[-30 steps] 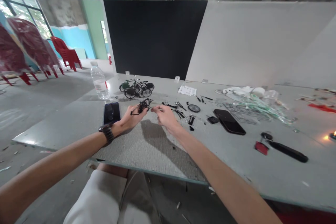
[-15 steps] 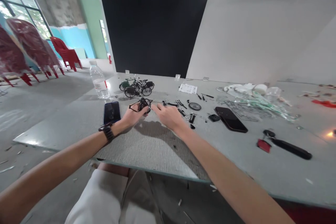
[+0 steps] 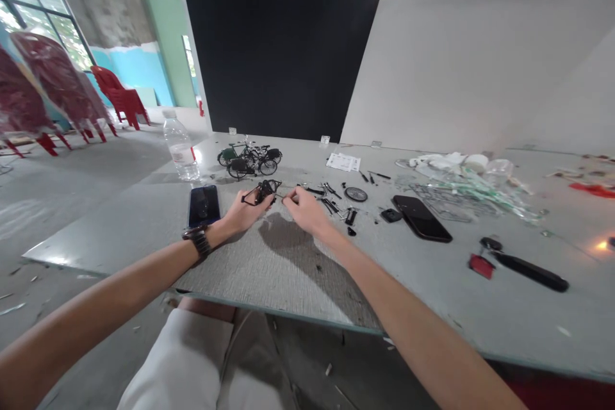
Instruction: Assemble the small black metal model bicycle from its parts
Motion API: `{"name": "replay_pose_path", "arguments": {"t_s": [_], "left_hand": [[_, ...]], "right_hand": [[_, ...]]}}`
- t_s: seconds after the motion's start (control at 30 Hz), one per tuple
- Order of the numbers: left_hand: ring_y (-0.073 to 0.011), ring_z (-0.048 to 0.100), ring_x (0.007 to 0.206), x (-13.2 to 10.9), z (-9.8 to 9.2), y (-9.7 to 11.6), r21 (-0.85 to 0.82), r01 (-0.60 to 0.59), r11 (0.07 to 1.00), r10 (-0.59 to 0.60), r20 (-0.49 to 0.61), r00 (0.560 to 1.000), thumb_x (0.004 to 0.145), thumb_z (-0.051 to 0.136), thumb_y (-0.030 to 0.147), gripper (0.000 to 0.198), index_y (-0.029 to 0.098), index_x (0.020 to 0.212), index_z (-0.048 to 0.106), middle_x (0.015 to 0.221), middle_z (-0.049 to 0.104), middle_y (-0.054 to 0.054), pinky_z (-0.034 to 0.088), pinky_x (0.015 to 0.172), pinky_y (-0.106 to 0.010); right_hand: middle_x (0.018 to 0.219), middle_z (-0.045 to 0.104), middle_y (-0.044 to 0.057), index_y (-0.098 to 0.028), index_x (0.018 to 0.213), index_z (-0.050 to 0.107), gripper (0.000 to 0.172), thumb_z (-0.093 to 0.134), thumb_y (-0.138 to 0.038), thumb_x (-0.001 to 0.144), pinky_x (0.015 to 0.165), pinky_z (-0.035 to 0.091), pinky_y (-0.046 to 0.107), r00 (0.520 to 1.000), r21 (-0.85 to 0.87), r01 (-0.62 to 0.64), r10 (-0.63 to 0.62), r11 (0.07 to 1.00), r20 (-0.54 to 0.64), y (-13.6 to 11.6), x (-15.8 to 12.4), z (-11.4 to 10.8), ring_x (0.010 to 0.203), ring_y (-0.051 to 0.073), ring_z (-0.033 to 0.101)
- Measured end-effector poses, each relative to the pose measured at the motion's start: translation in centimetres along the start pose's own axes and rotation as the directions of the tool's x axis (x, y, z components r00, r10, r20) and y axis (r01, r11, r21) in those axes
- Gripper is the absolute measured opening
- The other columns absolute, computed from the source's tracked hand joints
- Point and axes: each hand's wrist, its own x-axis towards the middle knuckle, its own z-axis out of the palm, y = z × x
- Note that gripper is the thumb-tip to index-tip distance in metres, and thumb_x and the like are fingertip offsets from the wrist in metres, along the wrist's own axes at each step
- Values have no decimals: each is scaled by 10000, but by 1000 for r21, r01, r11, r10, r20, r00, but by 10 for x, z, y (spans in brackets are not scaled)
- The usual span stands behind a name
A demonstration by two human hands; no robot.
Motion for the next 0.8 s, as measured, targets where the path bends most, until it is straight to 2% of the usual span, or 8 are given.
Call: {"name": "replay_pose_path", "arguments": {"t_s": [0.1,0.2,0.33,0.43,0.5,0.67,0.73,0.8], "left_hand": [[-142,561,625,-1,-2,5,-72,50,996,-48,28,998,973,504,325,336,188,670,553,651,638,-20,426,665,-285],[-154,599,660,-2,-3,7,-140,90,986,-84,46,995,969,518,336,316,189,694,573,689,669,-31,438,681,-294],[-150,574,654,-1,-2,2,-135,88,987,-86,19,996,968,528,352,323,190,693,570,690,658,-27,429,675,-298],[-144,553,623,0,-1,-2,-125,120,985,-119,15,993,970,529,374,352,192,669,553,652,635,-19,422,650,-291],[-146,564,614,1,0,-2,-140,152,978,-150,23,988,967,531,388,354,192,673,556,643,640,-20,425,641,-288],[-153,587,615,0,1,1,-201,190,961,-186,36,982,958,533,404,333,195,701,567,655,659,-27,433,637,-288],[-149,575,619,-1,0,2,-185,158,970,-157,21,987,961,525,400,343,196,688,556,651,649,-24,428,643,-288],[-142,557,619,-2,-1,0,-142,105,984,-106,1,994,967,512,381,344,193,681,550,647,636,-18,417,648,-286]], "right_hand": [[792,650,56,-201,1058,584,213,406,-311,1011,560,312,269,984,-382,173,-147,908,96,4,0,-4,630,177,538],[895,702,106,-195,1195,569,317,320,-334,1058,548,252,282,962,-603,270,-236,750,137,5,-2,-6,623,193,552],[795,685,105,-127,1227,536,346,341,-355,1054,533,222,297,965,-693,255,-221,675,140,2,-5,-7,511,175,488],[927,694,140,-135,1174,579,338,293,-272,1056,536,208,305,939,-716,331,-287,614,187,-1,-7,-8,500,144,454],[968,688,144,-156,1166,616,369,273,-235,1057,544,200,307,925,-734,350,-341,583,171,-2,-7,-10,513,134,456],[824,667,122,-146,1082,647,399,281,-306,1075,539,184,306,923,-706,341,-362,620,127,4,-6,-11,508,139,437],[781,656,115,-141,1056,633,403,287,-345,1076,538,197,301,930,-646,340,-347,683,123,6,-5,-7,511,148,437],[758,644,97,-159,1035,615,368,326,-384,1066,548,237,291,943,-508,319,-323,800,84,5,-6,-3,540,160,463]]}}
